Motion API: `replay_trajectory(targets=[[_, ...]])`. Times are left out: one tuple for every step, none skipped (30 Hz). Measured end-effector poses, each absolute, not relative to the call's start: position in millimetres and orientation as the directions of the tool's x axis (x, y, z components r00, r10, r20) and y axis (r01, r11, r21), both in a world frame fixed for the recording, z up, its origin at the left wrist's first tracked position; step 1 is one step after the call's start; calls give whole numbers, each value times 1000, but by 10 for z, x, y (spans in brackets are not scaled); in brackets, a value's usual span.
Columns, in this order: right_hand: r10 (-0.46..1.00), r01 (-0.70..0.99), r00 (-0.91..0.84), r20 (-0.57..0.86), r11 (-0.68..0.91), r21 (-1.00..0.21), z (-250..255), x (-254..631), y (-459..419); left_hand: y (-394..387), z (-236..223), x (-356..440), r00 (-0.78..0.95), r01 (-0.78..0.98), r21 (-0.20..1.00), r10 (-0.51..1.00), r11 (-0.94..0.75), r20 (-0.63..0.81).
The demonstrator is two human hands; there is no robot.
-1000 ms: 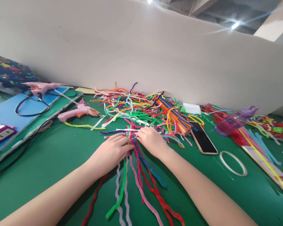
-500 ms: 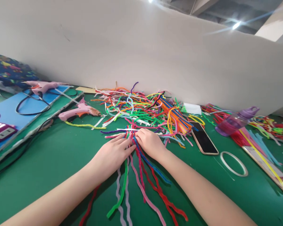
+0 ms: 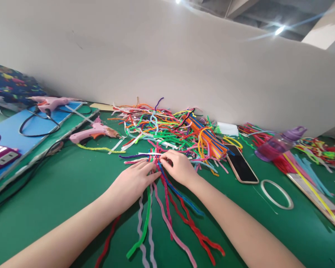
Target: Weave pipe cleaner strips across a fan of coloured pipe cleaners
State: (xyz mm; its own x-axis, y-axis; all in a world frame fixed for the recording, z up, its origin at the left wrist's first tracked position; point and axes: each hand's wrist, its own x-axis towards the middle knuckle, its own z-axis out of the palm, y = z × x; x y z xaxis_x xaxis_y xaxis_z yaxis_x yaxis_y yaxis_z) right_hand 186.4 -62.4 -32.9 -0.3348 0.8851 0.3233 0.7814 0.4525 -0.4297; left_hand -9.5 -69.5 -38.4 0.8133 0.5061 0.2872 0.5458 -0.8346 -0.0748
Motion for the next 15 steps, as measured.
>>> replay_trajectory(targets=[[883, 763, -338, 325, 459, -454, -324, 1859, -629, -690, -386, -98, 806, 550, -44, 517, -834, 289], [879, 746, -353, 320, 471, -470, -320, 1854, -634, -683, -388, -101, 798, 553, -12, 526, -833, 296], [874, 731, -375, 310, 484, -481, -320, 1850, -639, -675, -390, -104, 790, 554, 17, 532, -833, 305], [868, 717, -397, 299, 496, -489, -321, 1848, -643, -665, -392, -107, 784, 551, 43, 535, -833, 315], [863, 706, -416, 288, 506, -495, -323, 1847, -644, -656, -395, -111, 778, 550, 66, 539, -833, 323], [859, 699, -430, 278, 511, -501, -326, 1848, -644, -647, -398, -115, 770, 553, 84, 547, -829, 328], [858, 693, -439, 266, 512, -507, -328, 1851, -642, -640, -400, -120, 763, 558, 100, 557, -824, 329], [859, 689, -445, 254, 509, -515, -329, 1856, -639, -635, -403, -125, 753, 567, 112, 569, -816, 331], [861, 685, -448, 243, 505, -525, -328, 1860, -636, -633, -404, -129, 741, 579, 122, 583, -806, 333], [862, 680, -449, 234, 500, -537, -325, 1864, -634, -635, -404, -131, 727, 593, 131, 599, -794, 336], [864, 674, -449, 227, 494, -548, -320, 1868, -632, -640, -401, -129, 713, 607, 139, 614, -782, 339], [866, 670, -448, 222, 490, -558, -313, 1871, -632, -648, -397, -124, 698, 621, 148, 629, -770, 342], [867, 666, -449, 217, 487, -565, -305, 1873, -632, -658, -391, -116, 683, 634, 158, 644, -757, 345], [867, 664, -453, 208, 484, -570, -294, 1876, -632, -668, -385, -104, 670, 645, 169, 658, -745, 344], [865, 662, -462, 196, 483, -573, -281, 1879, -633, -678, -378, -92, 658, 656, 180, 672, -733, 339]])
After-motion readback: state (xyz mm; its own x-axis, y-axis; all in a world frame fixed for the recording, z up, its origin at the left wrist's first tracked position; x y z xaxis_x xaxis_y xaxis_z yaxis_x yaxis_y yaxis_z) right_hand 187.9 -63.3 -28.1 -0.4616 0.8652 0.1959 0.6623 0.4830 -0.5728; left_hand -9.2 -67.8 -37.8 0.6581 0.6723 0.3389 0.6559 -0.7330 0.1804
